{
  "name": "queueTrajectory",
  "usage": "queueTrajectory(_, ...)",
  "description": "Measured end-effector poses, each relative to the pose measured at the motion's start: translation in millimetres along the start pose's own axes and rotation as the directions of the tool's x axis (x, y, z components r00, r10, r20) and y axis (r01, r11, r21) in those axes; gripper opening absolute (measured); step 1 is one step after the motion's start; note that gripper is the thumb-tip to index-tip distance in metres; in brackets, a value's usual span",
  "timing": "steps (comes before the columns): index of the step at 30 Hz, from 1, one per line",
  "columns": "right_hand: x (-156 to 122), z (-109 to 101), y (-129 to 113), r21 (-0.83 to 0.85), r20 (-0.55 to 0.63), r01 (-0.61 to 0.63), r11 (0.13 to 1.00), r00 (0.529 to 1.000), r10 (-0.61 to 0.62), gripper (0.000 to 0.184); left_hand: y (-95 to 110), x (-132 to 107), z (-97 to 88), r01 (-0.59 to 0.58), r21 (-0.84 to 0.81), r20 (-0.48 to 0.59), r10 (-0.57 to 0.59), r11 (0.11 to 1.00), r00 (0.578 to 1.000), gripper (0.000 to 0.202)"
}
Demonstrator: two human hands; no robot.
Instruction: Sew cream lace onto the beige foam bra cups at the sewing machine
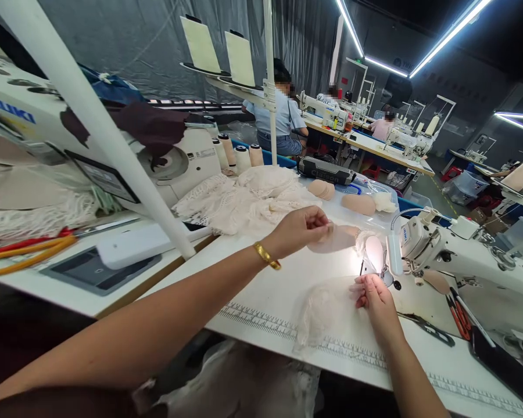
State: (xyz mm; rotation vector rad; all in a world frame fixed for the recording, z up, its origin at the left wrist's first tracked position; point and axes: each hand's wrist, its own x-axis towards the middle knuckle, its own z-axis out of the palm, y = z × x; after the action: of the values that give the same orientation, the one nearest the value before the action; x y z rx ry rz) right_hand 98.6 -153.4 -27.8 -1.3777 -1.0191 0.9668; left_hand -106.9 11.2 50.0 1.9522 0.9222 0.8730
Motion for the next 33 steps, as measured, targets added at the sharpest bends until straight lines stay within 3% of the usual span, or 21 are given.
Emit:
queueTrajectory(4, -2.5, 1.3, 0.0, 0.058, 0.04, 0.005, 0.998, 0.999, -0.007, 0.065, 4.7, -38.1, 16.6, 0.061, -0.21, 0.148, -0.03, 0.976, 0.989, 0.026)
queueTrajectory(7, -8.1, 4.7, -5.4, -0.032, 0.04, 0.053, 0.998, 0.998, -0.052, 0.054, 8.9, -53.4, 27.8, 0.062, -0.123, 0.173, -0.041, 0.99, 0.984, 0.021)
queueTrajectory(11, -15.3, 6.4, -15.5, -0.142, 0.039, 0.114, 0.983, 0.993, -0.11, 0.043, 18.0, -48.8, 29.4, 0.005, 0.063, 0.23, -0.02, 0.998, 0.973, 0.021)
queueTrajectory(14, -21.6, 1.6, -30.5, -0.225, 0.129, 0.146, 0.963, 0.985, -0.119, 0.037, 30.9, -37.6, 26.6, -0.078, 0.019, 0.382, 0.065, 0.997, 0.922, 0.046)
queueTrajectory(16, -27.6, -3.8, -47.3, -0.282, 0.24, 0.173, 0.944, 0.965, -0.105, 0.031, 40.5, -30.6, 27.3, -0.119, -0.099, 0.548, 0.154, 0.988, 0.822, 0.064)
queueTrajectory(18, -34.3, -10.1, -68.7, -0.34, 0.363, 0.21, 0.917, 0.929, -0.078, 0.024, 48.0, -24.9, 30.9, -0.059, -0.264, 0.731, 0.24, 0.963, 0.639, 0.07)
queueTrajectory(20, -39.8, -16.7, -91.3, -0.396, 0.457, 0.24, 0.886, 0.889, -0.036, 0.019, 51.1, -21.0, 35.4, 0.092, -0.385, 0.838, 0.306, 0.918, 0.452, 0.063)
queueTrajectory(21, -41.6, -19.9, -101.6, -0.419, 0.491, 0.25, 0.873, 0.871, -0.014, 0.018, 50.8, -19.7, 37.4, 0.155, -0.407, 0.861, 0.321, 0.9, 0.394, 0.058)
queueTrajectory(22, -42.8, -22.9, -110.8, -0.439, 0.511, 0.261, 0.86, 0.859, 0.0, 0.017, 49.5, -18.9, 38.7, 0.194, -0.406, 0.873, 0.317, 0.893, 0.371, 0.052)
queueTrajectory(23, -43.2, -25.6, -118.5, -0.465, 0.523, 0.277, 0.841, 0.853, 0.008, 0.016, 47.6, -18.7, 39.4, 0.205, -0.391, 0.878, 0.297, 0.897, 0.376, 0.047)
queueTrajectory(25, -42.7, -29.5, -128.2, -0.533, 0.509, 0.342, 0.774, 0.86, -0.029, 0.012, 43.4, -19.3, 38.7, 0.177, -0.353, 0.866, 0.249, 0.919, 0.433, 0.039)
queueTrajectory(27, -41.3, -30.5, -129.7, -0.612, 0.449, 0.445, 0.654, 0.876, -0.176, 0.012, 41.2, -21.1, 36.0, 0.105, -0.327, 0.82, 0.227, 0.939, 0.525, 0.031)
queueTrajectory(28, -40.5, -29.8, -127.3, -0.651, 0.411, 0.496, 0.574, 0.867, -0.283, 0.014, 41.0, -22.0, 34.3, 0.037, -0.307, 0.774, 0.227, 0.951, 0.591, 0.027)
queueTrajectory(31, -36.9, -24.0, -108.1, -0.752, 0.307, 0.571, 0.33, 0.746, -0.591, 0.022, 40.6, -23.4, 29.1, -0.271, -0.114, 0.536, 0.289, 0.956, 0.793, 0.016)
queueTrajectory(32, -34.8, -21.7, -98.2, -0.778, 0.293, 0.573, 0.258, 0.694, -0.657, 0.025, 39.2, -23.5, 28.0, -0.369, -0.011, 0.452, 0.334, 0.929, 0.827, 0.013)
queueTrajectory(33, -31.9, -19.7, -87.0, -0.797, 0.292, 0.571, 0.197, 0.65, -0.701, 0.028, 36.7, -23.8, 27.5, -0.453, 0.092, 0.396, 0.385, 0.887, 0.834, 0.01)
